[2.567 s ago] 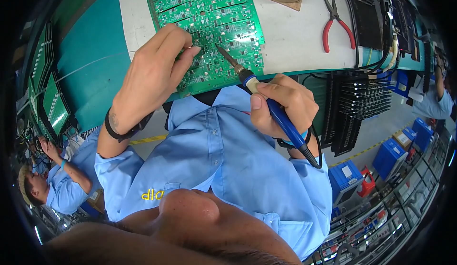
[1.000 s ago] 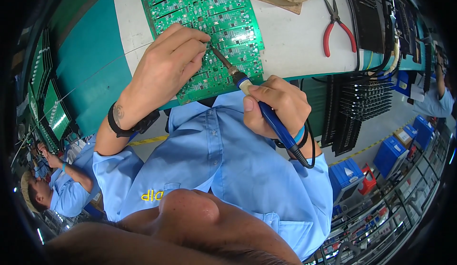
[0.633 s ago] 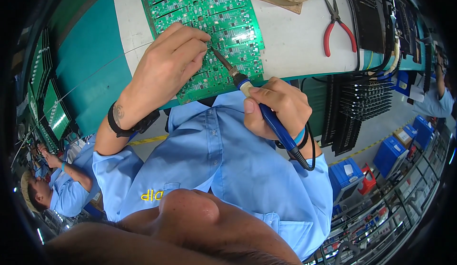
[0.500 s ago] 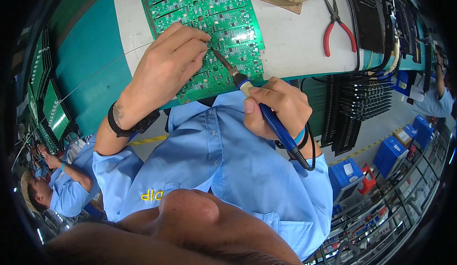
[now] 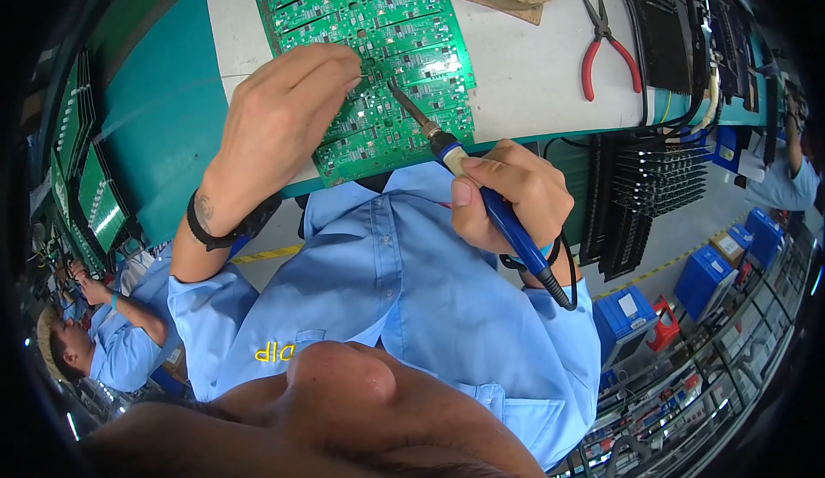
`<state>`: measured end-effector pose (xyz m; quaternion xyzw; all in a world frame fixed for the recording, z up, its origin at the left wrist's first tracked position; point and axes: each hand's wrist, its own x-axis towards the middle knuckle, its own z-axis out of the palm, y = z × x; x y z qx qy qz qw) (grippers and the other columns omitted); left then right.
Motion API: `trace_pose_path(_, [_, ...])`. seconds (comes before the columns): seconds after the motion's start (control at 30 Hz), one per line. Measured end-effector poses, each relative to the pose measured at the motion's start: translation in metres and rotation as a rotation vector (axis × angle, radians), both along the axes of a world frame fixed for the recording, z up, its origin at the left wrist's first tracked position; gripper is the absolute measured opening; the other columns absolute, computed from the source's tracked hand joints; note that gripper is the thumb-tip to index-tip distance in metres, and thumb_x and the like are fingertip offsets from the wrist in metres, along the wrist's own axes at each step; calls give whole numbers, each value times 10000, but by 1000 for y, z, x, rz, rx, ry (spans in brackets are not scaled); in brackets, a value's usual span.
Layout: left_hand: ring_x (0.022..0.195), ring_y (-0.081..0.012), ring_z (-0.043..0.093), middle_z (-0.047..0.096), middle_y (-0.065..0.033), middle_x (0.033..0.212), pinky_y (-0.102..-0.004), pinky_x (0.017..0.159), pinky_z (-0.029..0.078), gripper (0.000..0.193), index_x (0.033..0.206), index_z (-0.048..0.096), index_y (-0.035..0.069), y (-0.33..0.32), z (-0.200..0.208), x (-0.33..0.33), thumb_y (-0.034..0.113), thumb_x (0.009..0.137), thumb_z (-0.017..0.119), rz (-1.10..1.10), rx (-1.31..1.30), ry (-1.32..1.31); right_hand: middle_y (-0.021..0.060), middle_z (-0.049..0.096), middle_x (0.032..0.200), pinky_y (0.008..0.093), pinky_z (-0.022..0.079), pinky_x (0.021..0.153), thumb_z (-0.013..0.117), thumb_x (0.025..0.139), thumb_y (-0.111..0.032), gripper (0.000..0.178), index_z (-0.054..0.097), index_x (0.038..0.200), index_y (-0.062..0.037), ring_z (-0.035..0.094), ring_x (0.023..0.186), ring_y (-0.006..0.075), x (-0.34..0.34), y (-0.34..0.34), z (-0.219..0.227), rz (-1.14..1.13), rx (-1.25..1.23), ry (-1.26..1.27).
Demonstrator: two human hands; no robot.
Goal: The person solders components onto a circuit board using a soldering iron and wire, turns the board over, and places it onto a rack. They then pick up another circuit board and repeat the soldering process.
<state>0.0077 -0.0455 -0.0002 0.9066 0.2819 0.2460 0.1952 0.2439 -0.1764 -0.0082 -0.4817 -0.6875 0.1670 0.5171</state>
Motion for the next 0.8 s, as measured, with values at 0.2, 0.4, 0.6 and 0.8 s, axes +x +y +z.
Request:
trace_pose_path(0.2, [835, -366, 641, 596, -152, 958, -457, 732, 547, 192, 981, 585, 13, 4, 13, 0, -14, 819, 685, 78, -178, 74, 138, 639, 719, 336, 519, 606, 685, 913, -39, 173, 582, 1013, 57, 584, 568, 191, -1, 2, 0, -5, -20, 1])
trace_pose_path(0.4, [912, -359, 627, 592, -151, 946, -457, 762, 542, 194, 973, 574, -5, 15, -1, 0, -40, 812, 676, -21, -134, -17, 165, 649, 754, 331, 526, 620, 672, 903, -17, 182, 575, 1037, 61, 594, 581, 202, -4, 6, -1, 10, -31, -3])
trace_pose_path(0.6, [1010, -339, 647, 691, -118, 1074, -418, 849, 551, 170, 980, 608, -18, 18, 2, 0, -49, 842, 704, -99, -105, 5, 175, 648, 751, 326, 520, 604, 668, 900, -12, 193, 566, 1043, 68, 596, 579, 212, -6, 10, -2, 17, -32, -19])
trace_pose_path(0.8, [1016, -327, 649, 700, -119, 1096, -415, 853, 556, 183, 1000, 628, -25, 17, 1, 1, -51, 837, 706, -116, -127, 15, 177, 641, 740, 321, 502, 564, 669, 902, -16, 189, 562, 1030, 73, 596, 572, 215, -6, 13, -3, 33, -49, -19])
